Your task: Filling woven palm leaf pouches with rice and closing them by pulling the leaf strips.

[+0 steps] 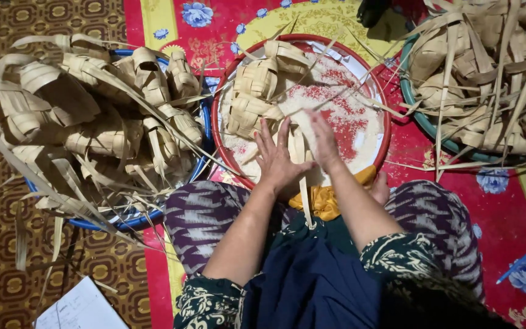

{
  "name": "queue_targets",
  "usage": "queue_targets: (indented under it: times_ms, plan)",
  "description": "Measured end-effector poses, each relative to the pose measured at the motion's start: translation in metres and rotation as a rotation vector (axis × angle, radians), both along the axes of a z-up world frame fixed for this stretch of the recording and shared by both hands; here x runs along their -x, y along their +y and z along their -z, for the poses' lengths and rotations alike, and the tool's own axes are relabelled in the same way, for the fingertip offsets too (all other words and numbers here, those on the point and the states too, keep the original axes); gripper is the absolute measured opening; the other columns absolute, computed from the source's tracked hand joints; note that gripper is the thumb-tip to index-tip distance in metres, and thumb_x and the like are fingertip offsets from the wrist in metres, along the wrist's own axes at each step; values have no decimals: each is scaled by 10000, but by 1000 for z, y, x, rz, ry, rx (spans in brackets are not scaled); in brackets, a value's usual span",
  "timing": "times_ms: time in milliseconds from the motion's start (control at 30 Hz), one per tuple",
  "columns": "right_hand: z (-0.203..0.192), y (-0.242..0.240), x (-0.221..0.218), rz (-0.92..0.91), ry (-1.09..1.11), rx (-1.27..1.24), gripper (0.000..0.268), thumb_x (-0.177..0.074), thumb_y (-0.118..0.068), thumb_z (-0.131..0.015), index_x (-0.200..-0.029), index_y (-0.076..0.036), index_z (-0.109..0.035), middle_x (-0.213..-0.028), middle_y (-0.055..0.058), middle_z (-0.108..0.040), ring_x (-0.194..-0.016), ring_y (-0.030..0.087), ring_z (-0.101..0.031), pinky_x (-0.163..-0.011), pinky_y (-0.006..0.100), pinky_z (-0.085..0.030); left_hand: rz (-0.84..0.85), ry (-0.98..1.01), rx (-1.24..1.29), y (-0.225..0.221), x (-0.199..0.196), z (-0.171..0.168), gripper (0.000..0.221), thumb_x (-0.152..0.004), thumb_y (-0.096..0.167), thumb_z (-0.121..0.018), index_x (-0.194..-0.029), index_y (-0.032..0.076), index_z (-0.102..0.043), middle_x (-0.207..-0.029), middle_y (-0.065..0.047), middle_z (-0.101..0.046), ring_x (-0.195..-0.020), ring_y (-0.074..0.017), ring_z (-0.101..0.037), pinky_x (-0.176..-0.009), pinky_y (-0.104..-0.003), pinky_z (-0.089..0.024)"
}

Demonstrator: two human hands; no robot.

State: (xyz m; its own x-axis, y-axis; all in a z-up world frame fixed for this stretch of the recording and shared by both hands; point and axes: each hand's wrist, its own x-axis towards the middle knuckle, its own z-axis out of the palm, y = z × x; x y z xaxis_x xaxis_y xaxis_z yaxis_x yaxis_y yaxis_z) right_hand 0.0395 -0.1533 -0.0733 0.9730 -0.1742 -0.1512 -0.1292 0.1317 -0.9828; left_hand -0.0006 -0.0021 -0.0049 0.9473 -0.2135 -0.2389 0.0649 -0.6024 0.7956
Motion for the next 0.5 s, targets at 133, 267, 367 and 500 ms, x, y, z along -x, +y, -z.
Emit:
queue_targets:
  times_ms: [133,267,367,500]
  plan:
    - [-70,27,32,77,306,-119,392,-909,-538,-604,-926,-148,-645,-639,-82,-387,-564,64,-419,-443,165,-223,6,-16,3,0,-3,3,1248,-637,448,-914,-1604,384,-126,-1673,-198,179,-1505,-573,61,-1052,-856,-186]
    - [14,-11,5,201,296,-790,358,-902,-381,-657,-1066,-62,-669,-1013,115,-675,-933,272,-627,-811,382,-527,-9,-11,46,2,-1,0,1244,-644,453,-923,-1599,425,-127,-1667,-209,192,-1495,-582,82,-1055,-861,-157]
    - [-5,-21,-21,252,196,-876,259,-901,-315,-637,-893,-56,-648,-859,144,-666,-779,295,-629,-658,398,-527,-1,-14,42,4,0,0,1216,-653,456,-919,-1596,433,-151,-1669,-214,183,-1495,-584,81,-1052,-864,-151]
    - [-55,-27,-48,149,30,-772,341,-957,-419,-522,-914,-107,-653,-815,127,-688,-759,293,-679,-673,434,-578,6,-12,28,1,0,5,1206,-652,471,-922,-1586,456,-160,-1667,-206,188,-1497,-580,74,-1046,-865,-153]
